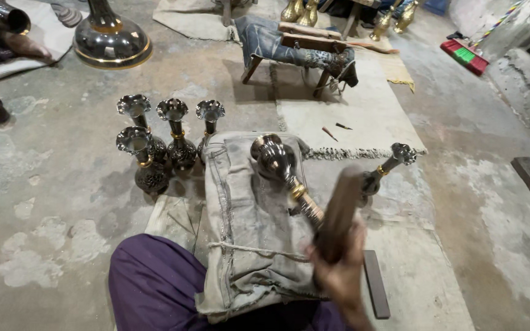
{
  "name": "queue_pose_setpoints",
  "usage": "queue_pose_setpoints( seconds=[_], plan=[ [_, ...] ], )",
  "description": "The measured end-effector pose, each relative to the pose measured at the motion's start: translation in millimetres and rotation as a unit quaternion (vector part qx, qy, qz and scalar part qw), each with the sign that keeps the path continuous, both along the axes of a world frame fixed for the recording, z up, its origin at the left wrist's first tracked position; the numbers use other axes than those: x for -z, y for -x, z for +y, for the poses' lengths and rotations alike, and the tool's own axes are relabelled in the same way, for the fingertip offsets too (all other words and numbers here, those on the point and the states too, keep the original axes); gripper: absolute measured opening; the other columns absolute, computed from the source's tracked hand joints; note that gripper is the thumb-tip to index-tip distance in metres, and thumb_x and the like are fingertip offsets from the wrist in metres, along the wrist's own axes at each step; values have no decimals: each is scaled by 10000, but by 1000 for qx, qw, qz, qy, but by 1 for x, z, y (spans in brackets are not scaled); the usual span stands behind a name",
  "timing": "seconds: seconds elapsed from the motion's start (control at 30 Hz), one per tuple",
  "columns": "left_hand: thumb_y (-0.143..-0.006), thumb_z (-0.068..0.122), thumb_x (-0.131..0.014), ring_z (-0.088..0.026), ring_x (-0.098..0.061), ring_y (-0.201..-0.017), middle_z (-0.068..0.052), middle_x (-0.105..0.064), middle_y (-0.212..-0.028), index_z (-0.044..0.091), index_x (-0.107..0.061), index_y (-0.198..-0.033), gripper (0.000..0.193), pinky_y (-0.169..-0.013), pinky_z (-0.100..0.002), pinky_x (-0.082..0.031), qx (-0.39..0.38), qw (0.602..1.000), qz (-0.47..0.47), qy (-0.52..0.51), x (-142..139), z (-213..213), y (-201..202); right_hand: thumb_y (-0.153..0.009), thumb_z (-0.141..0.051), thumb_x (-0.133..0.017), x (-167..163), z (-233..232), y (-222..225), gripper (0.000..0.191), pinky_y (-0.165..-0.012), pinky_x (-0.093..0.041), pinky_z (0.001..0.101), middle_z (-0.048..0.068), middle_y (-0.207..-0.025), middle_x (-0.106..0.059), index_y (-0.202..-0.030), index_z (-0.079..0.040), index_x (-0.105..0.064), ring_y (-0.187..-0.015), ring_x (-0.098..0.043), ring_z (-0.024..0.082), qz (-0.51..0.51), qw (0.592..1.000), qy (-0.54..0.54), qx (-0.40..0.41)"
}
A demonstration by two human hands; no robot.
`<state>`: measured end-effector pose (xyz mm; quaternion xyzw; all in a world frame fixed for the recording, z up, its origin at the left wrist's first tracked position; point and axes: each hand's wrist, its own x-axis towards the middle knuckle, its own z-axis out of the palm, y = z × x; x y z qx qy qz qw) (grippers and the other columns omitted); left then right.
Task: The person sits on the floor holding a small punch against the neck of an engraved metal vase and repeatedly strikes the punch with a wooden mallet, repositioning the punch around the vase's neck to work the surface. Finished vases sit nearby on the floor.
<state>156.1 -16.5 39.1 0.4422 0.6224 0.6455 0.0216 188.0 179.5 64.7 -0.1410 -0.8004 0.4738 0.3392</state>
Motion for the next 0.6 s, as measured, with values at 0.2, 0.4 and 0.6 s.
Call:
queue_pose_setpoints(
  seconds=[0.2,0.4,0.6],
  plan=[
    [-871,318,-787,-154,-760,-679,-55,-780,-816,72,-744,-977,272,-598,-320,-592,8,1000,16,-10,-2,-3,7,-799,11,-789,26,-24,-22,577,-1013,-590,361,106,-1162,-691,-1317,-55,-543,-1145,-697,222,-130,941,270,-159],
    [-851,279,-839,-157,-773,-688,-44,-785,-827,67,-742,-960,258,-606,-323,-597,-4,999,28,-20,-11,-3,-5,-797,114,-710,28,32,-22,526,-1024,-578,413,130,-1197,-707,-1291,-2,-574,-1193,-708,265,-129,960,199,-150],
    [-831,240,-890,-159,-786,-697,-34,-791,-838,62,-739,-943,259,-613,-326,-601,-76,997,18,2,-11,-28,30,-684,170,-653,40,46,-6,783,-1048,-527,365,120,-1250,-729,-1420,-45,-498,-1206,-681,238,-199,956,101,-189]
  ],
)
